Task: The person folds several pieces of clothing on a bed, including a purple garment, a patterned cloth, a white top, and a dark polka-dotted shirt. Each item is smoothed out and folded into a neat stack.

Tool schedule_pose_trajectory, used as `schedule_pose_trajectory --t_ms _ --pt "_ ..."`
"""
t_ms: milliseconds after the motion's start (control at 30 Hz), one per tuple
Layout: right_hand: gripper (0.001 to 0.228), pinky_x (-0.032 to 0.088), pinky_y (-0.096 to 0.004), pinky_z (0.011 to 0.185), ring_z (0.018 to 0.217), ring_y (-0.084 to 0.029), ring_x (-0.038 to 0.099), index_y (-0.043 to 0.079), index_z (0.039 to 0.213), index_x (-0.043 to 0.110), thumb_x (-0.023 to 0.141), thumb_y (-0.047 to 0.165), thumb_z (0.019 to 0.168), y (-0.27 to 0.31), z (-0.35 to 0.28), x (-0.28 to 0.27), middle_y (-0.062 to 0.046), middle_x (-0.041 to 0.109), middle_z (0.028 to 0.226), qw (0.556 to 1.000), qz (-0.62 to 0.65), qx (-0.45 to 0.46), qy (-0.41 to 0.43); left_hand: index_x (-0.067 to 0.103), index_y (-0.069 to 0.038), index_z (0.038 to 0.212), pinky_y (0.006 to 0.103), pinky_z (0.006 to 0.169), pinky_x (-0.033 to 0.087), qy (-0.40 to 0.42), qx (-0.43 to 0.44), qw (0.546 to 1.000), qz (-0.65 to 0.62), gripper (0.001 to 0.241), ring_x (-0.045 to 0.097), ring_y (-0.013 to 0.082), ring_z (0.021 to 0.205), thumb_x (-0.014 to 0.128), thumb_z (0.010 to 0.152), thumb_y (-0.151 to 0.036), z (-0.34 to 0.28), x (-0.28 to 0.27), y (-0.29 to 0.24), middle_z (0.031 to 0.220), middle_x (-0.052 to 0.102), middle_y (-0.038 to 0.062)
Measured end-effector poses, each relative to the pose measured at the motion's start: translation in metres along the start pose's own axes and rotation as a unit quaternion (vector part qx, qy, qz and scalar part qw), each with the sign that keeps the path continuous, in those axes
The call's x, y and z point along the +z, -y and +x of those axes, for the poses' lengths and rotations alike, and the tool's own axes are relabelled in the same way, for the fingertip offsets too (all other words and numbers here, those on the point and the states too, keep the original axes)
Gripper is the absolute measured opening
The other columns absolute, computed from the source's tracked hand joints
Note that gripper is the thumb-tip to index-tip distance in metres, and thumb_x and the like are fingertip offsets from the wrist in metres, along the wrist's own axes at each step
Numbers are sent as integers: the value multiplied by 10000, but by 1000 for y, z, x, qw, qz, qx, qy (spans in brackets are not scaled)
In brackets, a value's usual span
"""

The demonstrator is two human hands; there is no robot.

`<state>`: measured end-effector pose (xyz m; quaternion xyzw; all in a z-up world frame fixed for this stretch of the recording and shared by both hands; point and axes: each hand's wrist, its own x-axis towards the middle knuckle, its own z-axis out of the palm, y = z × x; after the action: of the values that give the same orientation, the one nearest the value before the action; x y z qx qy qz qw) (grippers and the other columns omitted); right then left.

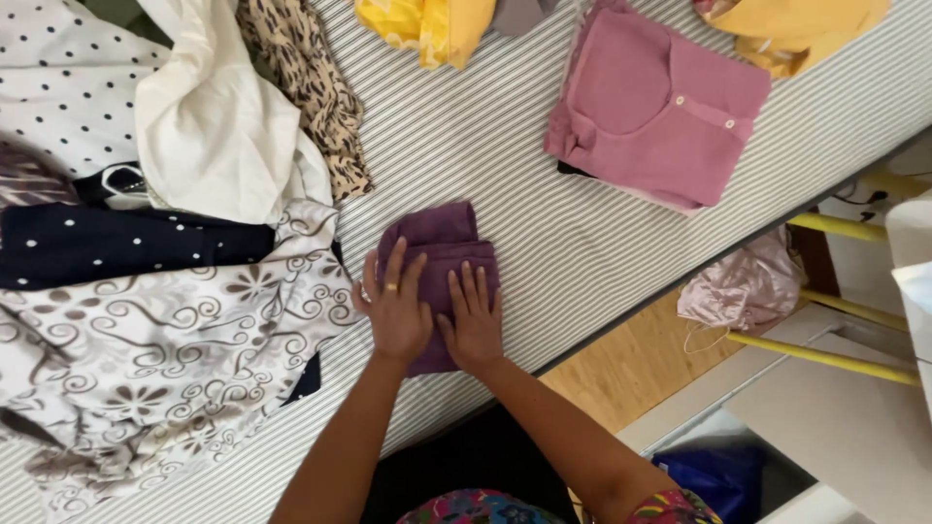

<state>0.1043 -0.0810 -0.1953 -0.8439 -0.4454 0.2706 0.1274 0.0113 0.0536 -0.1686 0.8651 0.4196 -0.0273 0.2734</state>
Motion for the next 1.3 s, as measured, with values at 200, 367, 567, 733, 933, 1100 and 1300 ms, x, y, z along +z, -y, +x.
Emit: schedule_pose_trajectory --t_ms 200,367,567,733,933,1100,1300 --pt "859 41 -705 1179 1569 -431 54 67 1623 211 548 515 971 9 11 -3 -185 121 1703 999 -15 -11 37 703 -226 1230 699 1174 70 179 62 982 29 475 390 312 1410 685 874 -541 90 -52 11 1297 675 41" --pt "833 35 -710 1194 1593 -410 42 108 1645 202 507 551 1009 21 13 -1 -152 106 1727 997 -6 -41 71 752 -240 1123 674 1182 -9 357 18 926 125 666 382 316 1384 789 673 -729 122 -97 10 1144 728 27" --pt "884 30 -742 1167 1584 -338 4 202 1649 138 486 646 968 22 33 3 -75 55 1727 982 -58 -51 172 821 -211 970 633 1236 32 293 25 933 208 430 410 314 1405 793 784 -597 111 -63 51 1126 729 61" --pt "921 16 -746 1167 1580 -314 -48 228 1648 93 482 682 947 21 41 -1 -53 -1 1727 970 -94 -55 216 752 -142 1123 635 1205 157 81 -34 991 98 450 476 346 1341 782 864 -510 70 -34 51 1286 645 142" --pt "999 -19 -743 1165 1578 -315 -85 225 1646 73 564 665 896 25 45 -11 -51 -39 1722 962 -82 -33 257 381 52 1485 504 1051 415 -112 -156 950 -247 884 450 467 1301 785 844 -403 3 11 11 1455 417 346" --pt "1024 -13 -733 1177 1593 -297 -30 228 1638 139 714 525 845 19 37 -23 -39 22 1730 975 -15 -65 212 475 -1 1389 437 968 546 21 -411 854 -317 874 676 369 1125 917 716 -341 -8 29 27 1235 671 225" --pt "926 35 -691 1205 1605 -301 44 230 1630 254 697 296 819 20 32 -38 -27 171 1730 977 72 -40 196 491 -52 1289 349 858 610 162 -286 738 -589 763 706 213 1032 901 647 -93 -1 13 45 1153 704 104"
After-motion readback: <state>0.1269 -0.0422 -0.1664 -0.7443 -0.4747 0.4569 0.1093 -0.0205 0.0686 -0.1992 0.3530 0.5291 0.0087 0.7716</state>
